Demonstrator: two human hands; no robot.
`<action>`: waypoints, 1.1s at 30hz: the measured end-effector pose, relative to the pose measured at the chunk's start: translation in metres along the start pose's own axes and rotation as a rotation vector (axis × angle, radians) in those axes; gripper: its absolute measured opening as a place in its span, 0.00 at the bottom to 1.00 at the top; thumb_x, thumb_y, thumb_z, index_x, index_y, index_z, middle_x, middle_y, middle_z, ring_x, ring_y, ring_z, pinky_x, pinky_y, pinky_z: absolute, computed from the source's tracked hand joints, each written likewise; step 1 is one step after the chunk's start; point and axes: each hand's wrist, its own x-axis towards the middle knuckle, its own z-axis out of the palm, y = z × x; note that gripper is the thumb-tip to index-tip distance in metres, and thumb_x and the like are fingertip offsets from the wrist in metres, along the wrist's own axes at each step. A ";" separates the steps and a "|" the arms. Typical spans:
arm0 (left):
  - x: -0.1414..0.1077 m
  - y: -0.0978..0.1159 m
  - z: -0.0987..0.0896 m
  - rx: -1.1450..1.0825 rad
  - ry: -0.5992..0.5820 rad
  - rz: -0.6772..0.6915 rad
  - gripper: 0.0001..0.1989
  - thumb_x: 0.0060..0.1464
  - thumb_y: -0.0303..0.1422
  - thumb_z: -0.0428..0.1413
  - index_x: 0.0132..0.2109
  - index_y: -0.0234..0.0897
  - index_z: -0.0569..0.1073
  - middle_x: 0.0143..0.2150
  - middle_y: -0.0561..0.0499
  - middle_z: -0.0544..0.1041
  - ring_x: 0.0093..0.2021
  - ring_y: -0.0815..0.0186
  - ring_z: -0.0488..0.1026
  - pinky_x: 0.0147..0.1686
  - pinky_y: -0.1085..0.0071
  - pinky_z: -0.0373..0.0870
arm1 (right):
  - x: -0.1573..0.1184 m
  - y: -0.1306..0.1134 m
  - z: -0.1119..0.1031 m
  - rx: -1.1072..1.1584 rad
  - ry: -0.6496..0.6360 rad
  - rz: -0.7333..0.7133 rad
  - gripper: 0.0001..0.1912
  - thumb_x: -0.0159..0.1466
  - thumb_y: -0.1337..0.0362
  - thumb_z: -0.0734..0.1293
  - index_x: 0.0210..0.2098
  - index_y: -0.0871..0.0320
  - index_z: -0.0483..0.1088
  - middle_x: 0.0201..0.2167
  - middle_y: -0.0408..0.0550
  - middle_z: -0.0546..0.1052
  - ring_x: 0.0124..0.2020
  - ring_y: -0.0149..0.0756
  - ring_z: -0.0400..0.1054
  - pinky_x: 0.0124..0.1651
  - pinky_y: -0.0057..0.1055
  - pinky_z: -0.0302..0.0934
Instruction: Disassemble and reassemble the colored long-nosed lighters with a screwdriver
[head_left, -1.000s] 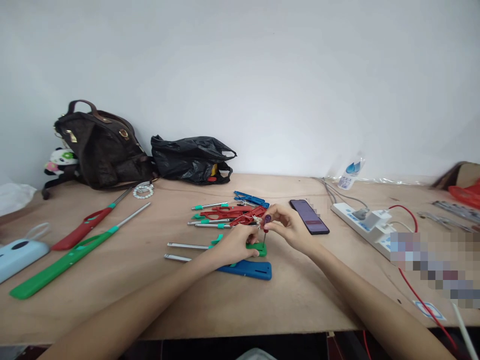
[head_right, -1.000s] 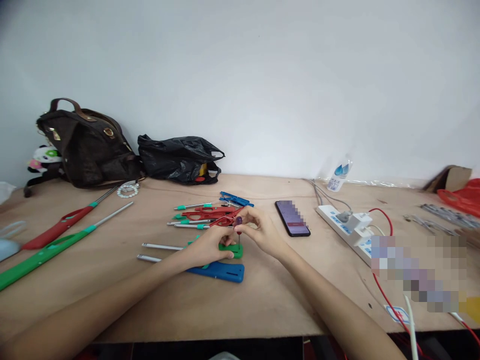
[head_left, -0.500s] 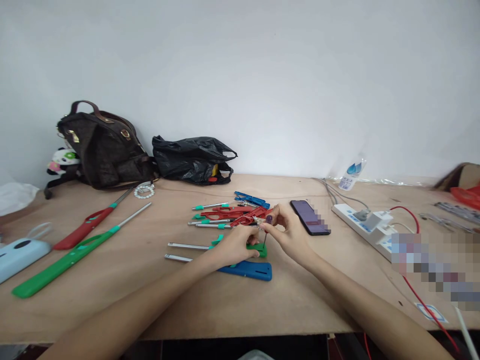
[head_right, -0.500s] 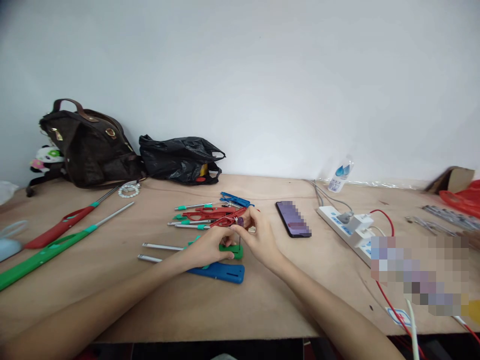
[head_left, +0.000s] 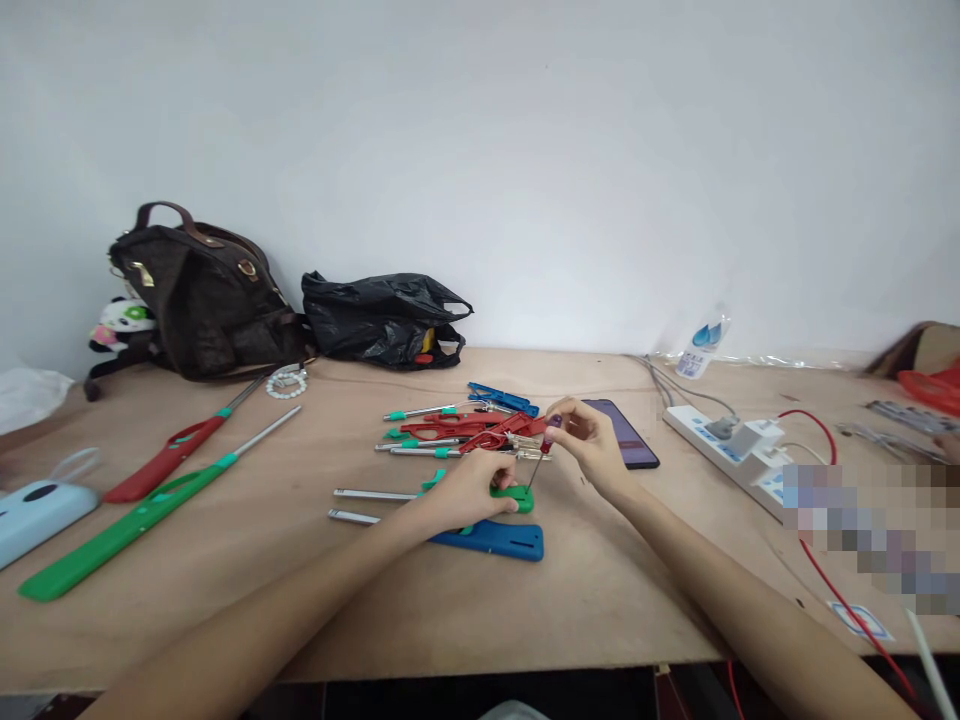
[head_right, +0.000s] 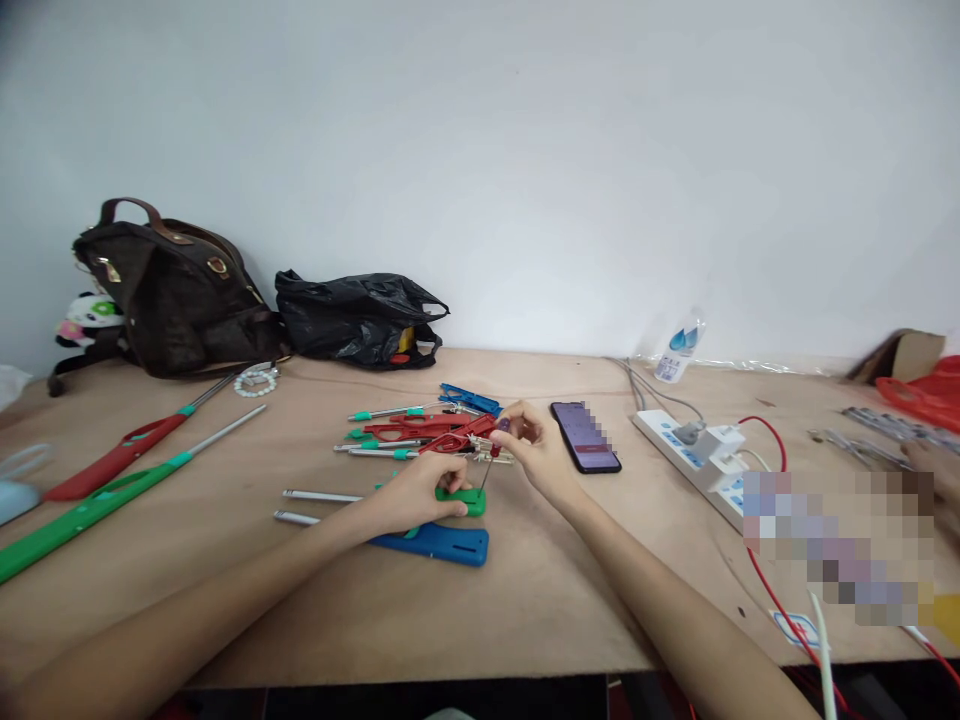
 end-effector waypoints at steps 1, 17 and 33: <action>0.000 0.000 0.000 0.002 0.001 -0.001 0.16 0.40 0.25 0.61 0.24 0.37 0.58 0.24 0.58 0.65 0.28 0.68 0.64 0.27 0.74 0.52 | 0.000 -0.003 0.000 0.009 -0.021 -0.004 0.11 0.59 0.56 0.71 0.34 0.56 0.69 0.30 0.44 0.71 0.25 0.30 0.62 0.28 0.29 0.60; -0.002 -0.001 -0.001 0.042 -0.002 0.084 0.13 0.42 0.24 0.58 0.24 0.37 0.58 0.27 0.56 0.68 0.29 0.68 0.64 0.28 0.74 0.53 | 0.015 0.030 -0.037 -0.849 0.033 0.019 0.06 0.59 0.73 0.61 0.30 0.56 0.64 0.34 0.47 0.68 0.31 0.36 0.66 0.35 0.31 0.59; -0.003 -0.023 -0.021 0.296 0.147 0.156 0.02 0.58 0.28 0.54 0.38 0.37 0.72 0.39 0.50 0.77 0.41 0.61 0.73 0.39 0.70 0.65 | 0.008 0.039 -0.023 -0.930 -0.250 0.070 0.12 0.64 0.72 0.59 0.44 0.59 0.70 0.45 0.53 0.74 0.44 0.40 0.69 0.45 0.32 0.60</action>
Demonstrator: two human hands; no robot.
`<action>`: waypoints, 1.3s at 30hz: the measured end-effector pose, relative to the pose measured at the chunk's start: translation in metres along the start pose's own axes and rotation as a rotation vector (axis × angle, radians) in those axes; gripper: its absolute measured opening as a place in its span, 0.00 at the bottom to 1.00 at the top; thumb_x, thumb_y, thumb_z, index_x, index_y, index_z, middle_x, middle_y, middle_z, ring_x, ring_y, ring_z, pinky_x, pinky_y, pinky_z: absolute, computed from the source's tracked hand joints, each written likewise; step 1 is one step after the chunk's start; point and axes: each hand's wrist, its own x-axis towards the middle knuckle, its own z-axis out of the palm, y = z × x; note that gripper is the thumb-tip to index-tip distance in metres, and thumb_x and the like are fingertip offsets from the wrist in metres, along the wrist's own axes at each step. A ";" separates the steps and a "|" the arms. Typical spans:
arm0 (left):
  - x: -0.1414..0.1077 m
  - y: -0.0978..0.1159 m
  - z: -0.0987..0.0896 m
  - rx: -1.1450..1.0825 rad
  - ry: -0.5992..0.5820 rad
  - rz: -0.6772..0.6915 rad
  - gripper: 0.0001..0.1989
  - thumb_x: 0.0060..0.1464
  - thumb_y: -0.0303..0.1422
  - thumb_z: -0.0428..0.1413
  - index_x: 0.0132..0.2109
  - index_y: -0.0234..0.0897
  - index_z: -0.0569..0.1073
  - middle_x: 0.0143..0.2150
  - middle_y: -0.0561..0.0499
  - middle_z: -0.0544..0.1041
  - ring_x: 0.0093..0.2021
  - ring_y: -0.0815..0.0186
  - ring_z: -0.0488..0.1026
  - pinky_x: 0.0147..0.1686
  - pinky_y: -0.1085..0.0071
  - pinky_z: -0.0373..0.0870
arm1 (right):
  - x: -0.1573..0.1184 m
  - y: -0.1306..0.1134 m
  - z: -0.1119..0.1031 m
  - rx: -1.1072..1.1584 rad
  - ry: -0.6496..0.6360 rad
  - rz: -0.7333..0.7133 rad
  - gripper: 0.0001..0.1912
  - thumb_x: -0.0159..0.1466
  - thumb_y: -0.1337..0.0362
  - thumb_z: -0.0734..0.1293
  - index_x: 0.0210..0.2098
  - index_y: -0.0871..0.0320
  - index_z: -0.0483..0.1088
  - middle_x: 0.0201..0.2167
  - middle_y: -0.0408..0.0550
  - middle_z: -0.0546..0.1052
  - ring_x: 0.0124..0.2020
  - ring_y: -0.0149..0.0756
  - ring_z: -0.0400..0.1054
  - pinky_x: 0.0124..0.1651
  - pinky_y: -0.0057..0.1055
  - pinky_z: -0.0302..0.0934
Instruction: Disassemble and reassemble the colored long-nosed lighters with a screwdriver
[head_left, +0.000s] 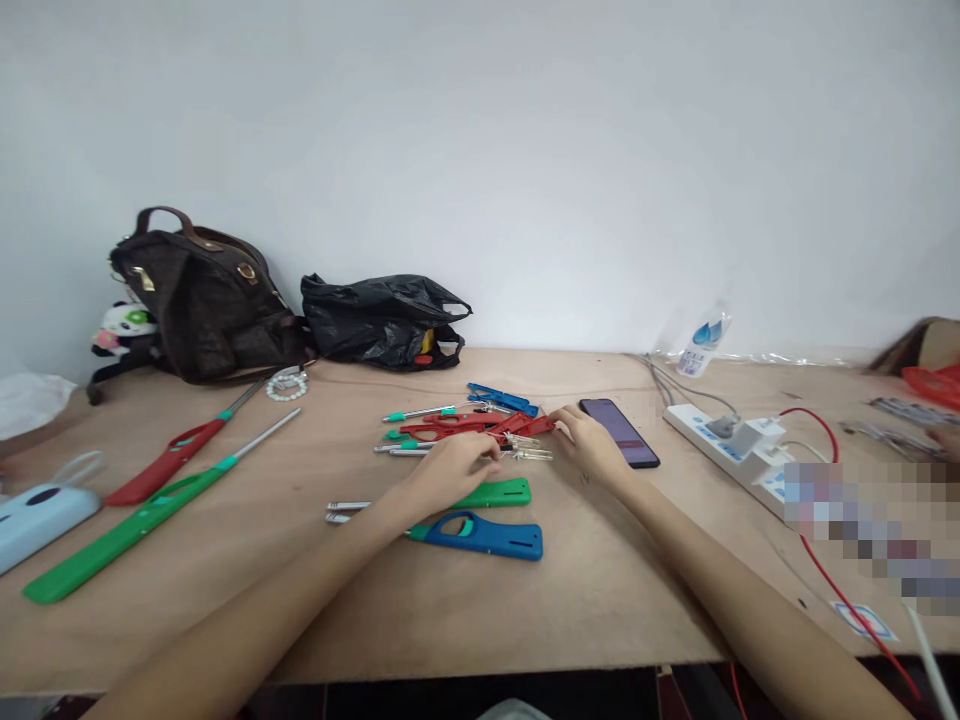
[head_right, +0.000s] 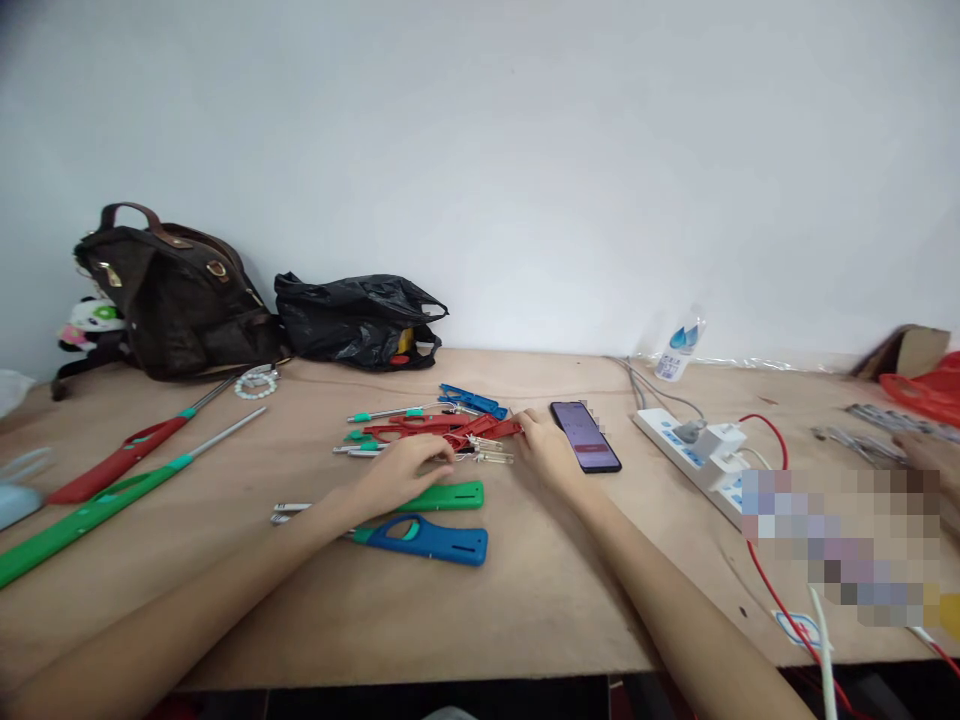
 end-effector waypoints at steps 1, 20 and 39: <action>0.001 -0.005 -0.001 0.049 0.029 -0.012 0.03 0.58 0.27 0.53 0.37 0.37 0.72 0.39 0.49 0.76 0.41 0.61 0.73 0.39 0.69 0.65 | 0.000 -0.003 0.001 0.028 0.000 -0.042 0.13 0.65 0.72 0.59 0.46 0.59 0.70 0.45 0.53 0.75 0.44 0.40 0.69 0.46 0.33 0.60; 0.003 -0.025 0.002 0.180 0.016 0.122 0.08 0.59 0.25 0.52 0.42 0.37 0.75 0.46 0.48 0.76 0.50 0.57 0.69 0.52 0.58 0.63 | -0.006 -0.016 0.019 0.054 -0.076 -0.328 0.16 0.64 0.71 0.62 0.50 0.57 0.73 0.50 0.54 0.74 0.52 0.43 0.67 0.56 0.43 0.61; 0.006 -0.020 -0.012 -0.203 0.331 -0.050 0.08 0.56 0.24 0.48 0.36 0.37 0.71 0.38 0.50 0.76 0.40 0.61 0.73 0.43 0.66 0.68 | -0.007 -0.019 0.019 -0.035 0.026 -0.271 0.23 0.63 0.69 0.63 0.58 0.57 0.65 0.56 0.57 0.68 0.57 0.48 0.61 0.59 0.50 0.57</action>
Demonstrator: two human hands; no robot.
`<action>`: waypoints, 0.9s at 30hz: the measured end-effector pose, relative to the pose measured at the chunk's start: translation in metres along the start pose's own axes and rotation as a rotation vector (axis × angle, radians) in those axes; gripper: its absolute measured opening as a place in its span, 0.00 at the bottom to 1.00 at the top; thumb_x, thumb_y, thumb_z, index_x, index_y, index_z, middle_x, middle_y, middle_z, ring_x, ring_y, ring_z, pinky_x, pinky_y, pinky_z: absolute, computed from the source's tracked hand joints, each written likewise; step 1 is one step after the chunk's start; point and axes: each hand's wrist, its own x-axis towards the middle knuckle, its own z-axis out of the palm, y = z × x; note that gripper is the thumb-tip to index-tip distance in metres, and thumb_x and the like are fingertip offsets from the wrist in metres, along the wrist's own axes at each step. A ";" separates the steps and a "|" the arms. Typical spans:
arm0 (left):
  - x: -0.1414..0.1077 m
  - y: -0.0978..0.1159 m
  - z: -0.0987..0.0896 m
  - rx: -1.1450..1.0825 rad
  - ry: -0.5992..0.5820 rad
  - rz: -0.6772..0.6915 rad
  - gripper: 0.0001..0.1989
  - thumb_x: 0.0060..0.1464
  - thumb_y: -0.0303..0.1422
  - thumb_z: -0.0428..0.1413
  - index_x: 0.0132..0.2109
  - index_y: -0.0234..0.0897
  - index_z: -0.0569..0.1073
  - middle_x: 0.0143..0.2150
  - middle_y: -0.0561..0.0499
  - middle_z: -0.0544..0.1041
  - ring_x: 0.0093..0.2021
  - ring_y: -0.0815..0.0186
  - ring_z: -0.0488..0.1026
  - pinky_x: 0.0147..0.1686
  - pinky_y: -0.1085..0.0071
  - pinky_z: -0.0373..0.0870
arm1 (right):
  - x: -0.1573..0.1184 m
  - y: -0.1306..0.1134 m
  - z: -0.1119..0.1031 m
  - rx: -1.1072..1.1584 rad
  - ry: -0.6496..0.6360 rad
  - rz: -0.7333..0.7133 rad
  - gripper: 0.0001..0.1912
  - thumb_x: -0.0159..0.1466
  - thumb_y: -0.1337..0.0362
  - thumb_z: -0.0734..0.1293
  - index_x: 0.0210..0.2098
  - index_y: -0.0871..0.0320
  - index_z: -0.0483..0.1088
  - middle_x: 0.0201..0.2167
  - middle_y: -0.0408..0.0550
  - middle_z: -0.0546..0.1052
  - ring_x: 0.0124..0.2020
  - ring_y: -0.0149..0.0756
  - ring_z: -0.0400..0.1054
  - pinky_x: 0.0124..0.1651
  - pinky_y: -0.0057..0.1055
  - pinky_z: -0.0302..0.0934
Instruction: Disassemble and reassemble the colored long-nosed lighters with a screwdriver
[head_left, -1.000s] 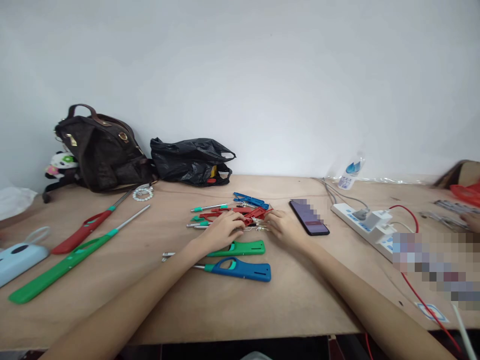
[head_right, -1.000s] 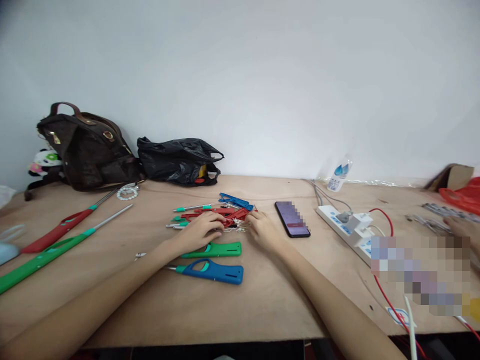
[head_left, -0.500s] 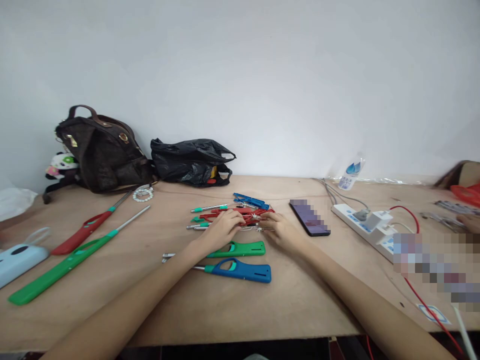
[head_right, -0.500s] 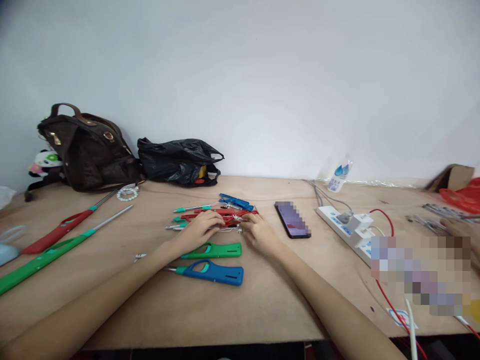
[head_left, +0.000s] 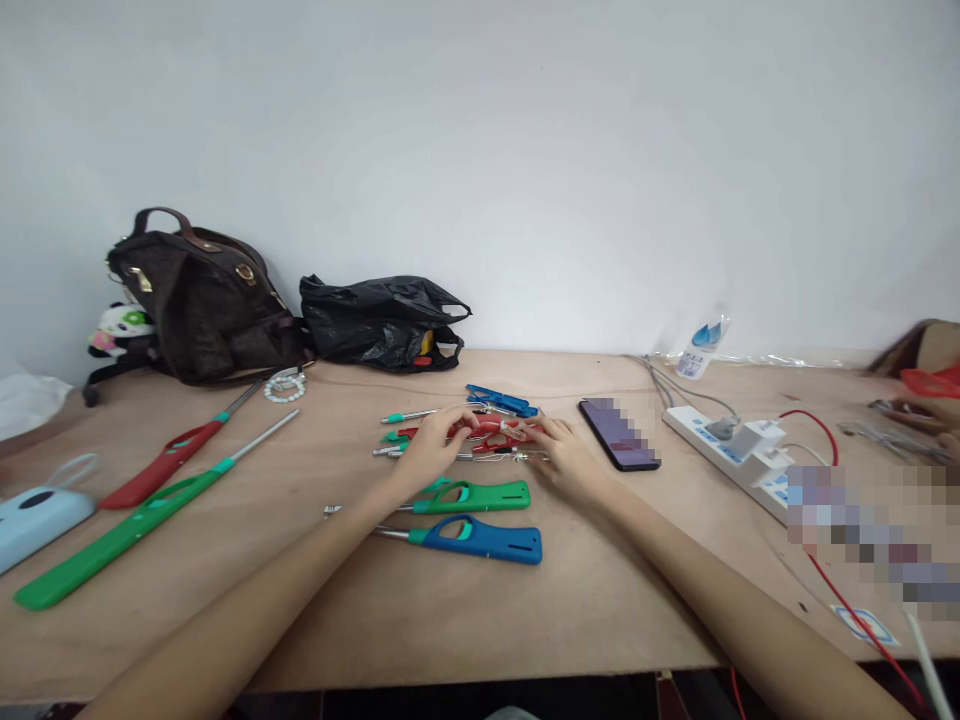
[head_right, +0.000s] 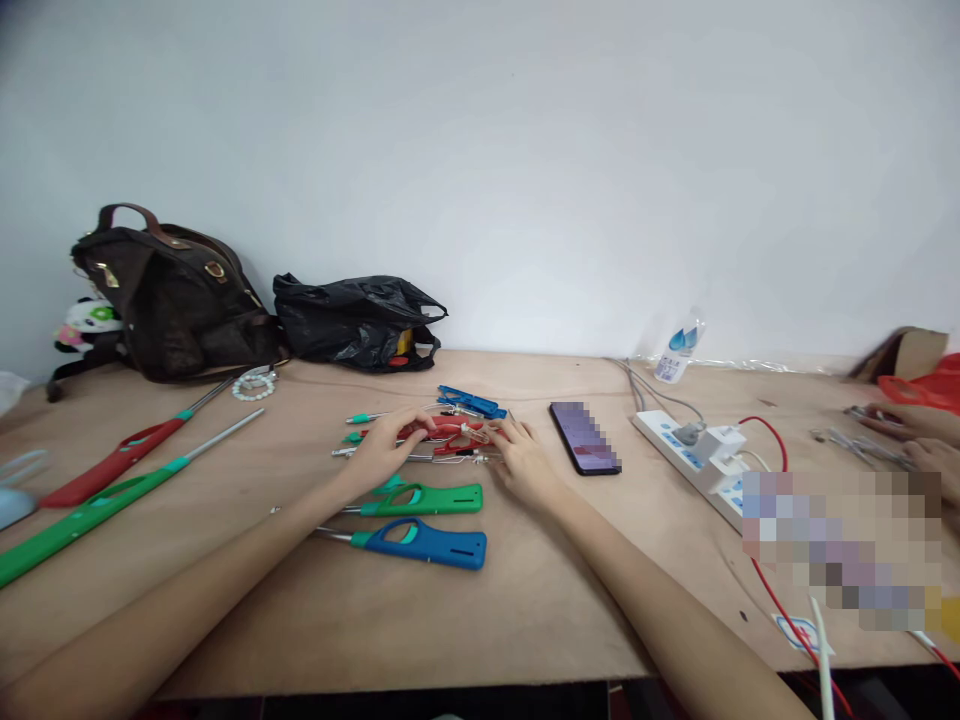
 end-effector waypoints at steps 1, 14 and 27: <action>0.000 -0.001 -0.001 0.004 0.022 -0.004 0.08 0.56 0.25 0.48 0.36 0.37 0.71 0.38 0.50 0.76 0.40 0.61 0.73 0.42 0.66 0.68 | 0.000 -0.001 -0.001 0.008 -0.003 0.005 0.24 0.63 0.69 0.64 0.59 0.57 0.64 0.56 0.57 0.68 0.57 0.48 0.61 0.59 0.50 0.57; 0.005 -0.008 -0.002 -0.089 0.157 -0.113 0.06 0.55 0.29 0.51 0.37 0.35 0.72 0.36 0.50 0.78 0.36 0.62 0.75 0.40 0.66 0.72 | -0.003 -0.005 0.008 -0.012 -0.056 0.006 0.29 0.67 0.56 0.61 0.65 0.55 0.55 0.65 0.58 0.58 0.66 0.52 0.48 0.64 0.55 0.50; 0.006 -0.006 -0.007 -0.073 0.169 -0.035 0.07 0.56 0.26 0.48 0.36 0.35 0.71 0.37 0.50 0.76 0.40 0.63 0.73 0.44 0.66 0.70 | -0.001 0.002 0.000 0.125 -0.040 0.110 0.06 0.63 0.68 0.64 0.40 0.57 0.69 0.52 0.57 0.67 0.56 0.47 0.60 0.56 0.48 0.59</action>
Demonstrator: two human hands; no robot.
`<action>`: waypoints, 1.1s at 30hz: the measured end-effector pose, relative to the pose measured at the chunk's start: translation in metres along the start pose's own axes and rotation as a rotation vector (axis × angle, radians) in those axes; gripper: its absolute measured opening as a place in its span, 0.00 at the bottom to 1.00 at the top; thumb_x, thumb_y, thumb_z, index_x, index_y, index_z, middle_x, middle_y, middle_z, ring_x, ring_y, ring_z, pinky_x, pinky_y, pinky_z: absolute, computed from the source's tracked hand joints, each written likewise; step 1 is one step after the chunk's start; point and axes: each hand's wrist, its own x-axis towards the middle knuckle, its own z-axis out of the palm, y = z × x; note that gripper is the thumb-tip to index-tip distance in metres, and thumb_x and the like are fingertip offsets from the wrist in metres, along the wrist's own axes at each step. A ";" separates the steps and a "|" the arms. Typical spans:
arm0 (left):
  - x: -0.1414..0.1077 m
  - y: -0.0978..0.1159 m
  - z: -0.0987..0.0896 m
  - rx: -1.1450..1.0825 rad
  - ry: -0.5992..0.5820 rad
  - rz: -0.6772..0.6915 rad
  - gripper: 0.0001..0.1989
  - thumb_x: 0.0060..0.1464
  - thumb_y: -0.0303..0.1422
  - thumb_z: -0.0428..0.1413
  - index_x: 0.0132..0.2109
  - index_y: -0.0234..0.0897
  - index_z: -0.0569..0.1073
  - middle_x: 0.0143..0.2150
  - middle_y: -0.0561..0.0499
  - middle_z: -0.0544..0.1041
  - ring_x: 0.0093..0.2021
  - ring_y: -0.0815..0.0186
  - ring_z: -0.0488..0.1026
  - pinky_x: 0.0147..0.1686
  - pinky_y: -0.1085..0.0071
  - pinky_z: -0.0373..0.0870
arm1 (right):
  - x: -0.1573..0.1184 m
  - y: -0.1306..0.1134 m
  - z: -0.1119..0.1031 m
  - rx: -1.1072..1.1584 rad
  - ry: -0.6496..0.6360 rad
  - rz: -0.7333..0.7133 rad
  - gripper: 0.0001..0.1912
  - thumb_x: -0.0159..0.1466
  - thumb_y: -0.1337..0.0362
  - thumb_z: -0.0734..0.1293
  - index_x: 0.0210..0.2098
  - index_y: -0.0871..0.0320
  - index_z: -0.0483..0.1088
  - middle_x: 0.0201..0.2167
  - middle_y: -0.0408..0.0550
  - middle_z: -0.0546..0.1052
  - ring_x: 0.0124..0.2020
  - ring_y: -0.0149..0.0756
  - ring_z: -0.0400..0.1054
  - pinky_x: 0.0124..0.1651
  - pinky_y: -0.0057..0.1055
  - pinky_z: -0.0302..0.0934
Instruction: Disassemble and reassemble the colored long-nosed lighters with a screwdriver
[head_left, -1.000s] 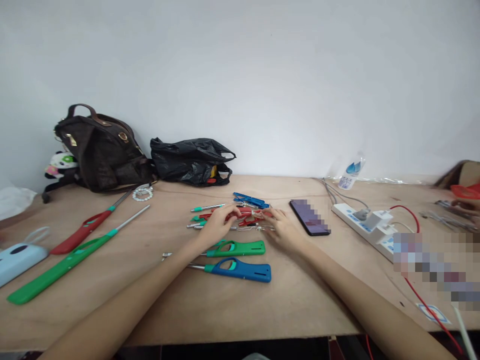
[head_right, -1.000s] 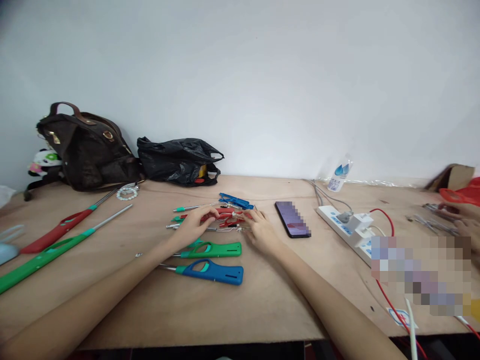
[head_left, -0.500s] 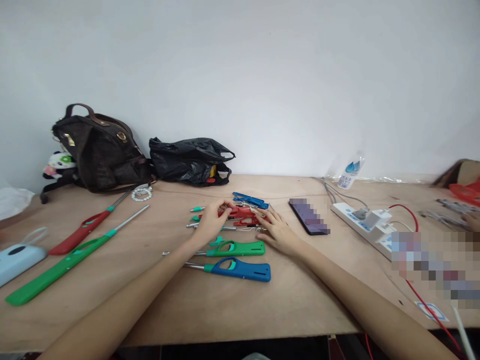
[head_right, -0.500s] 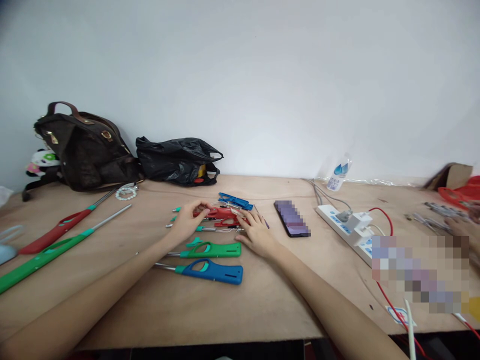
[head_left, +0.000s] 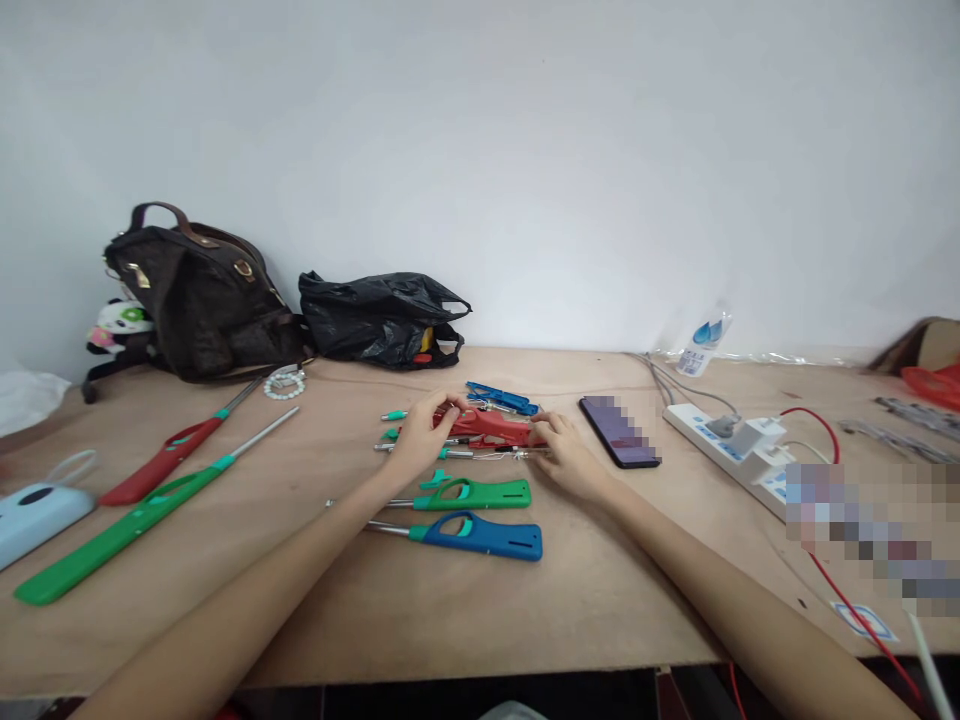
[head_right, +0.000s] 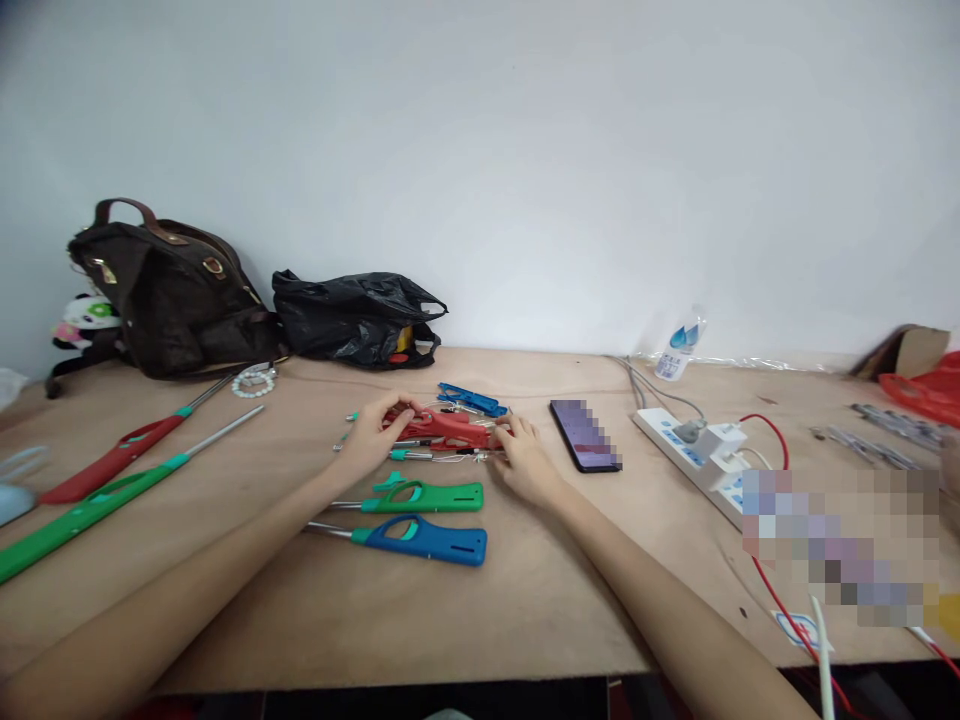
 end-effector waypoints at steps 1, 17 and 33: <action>-0.001 0.001 0.001 -0.024 -0.023 0.001 0.07 0.56 0.27 0.48 0.36 0.35 0.71 0.37 0.50 0.76 0.39 0.63 0.73 0.43 0.66 0.70 | 0.000 0.001 -0.001 0.008 -0.007 -0.001 0.05 0.62 0.70 0.64 0.38 0.57 0.69 0.51 0.56 0.67 0.55 0.47 0.60 0.56 0.48 0.59; -0.016 0.007 -0.008 0.118 -0.708 0.161 0.11 0.53 0.22 0.51 0.37 0.38 0.78 0.37 0.50 0.80 0.38 0.64 0.76 0.39 0.72 0.68 | 0.003 -0.015 -0.016 0.185 -0.183 -0.171 0.06 0.63 0.70 0.64 0.35 0.57 0.73 0.36 0.48 0.76 0.41 0.38 0.69 0.45 0.34 0.62; -0.006 -0.021 -0.031 0.349 -0.513 0.128 0.07 0.55 0.28 0.52 0.36 0.38 0.75 0.38 0.48 0.77 0.40 0.61 0.73 0.41 0.68 0.68 | 0.003 -0.002 -0.014 -0.077 -0.043 0.014 0.05 0.62 0.71 0.64 0.33 0.58 0.72 0.37 0.52 0.74 0.40 0.42 0.67 0.44 0.37 0.61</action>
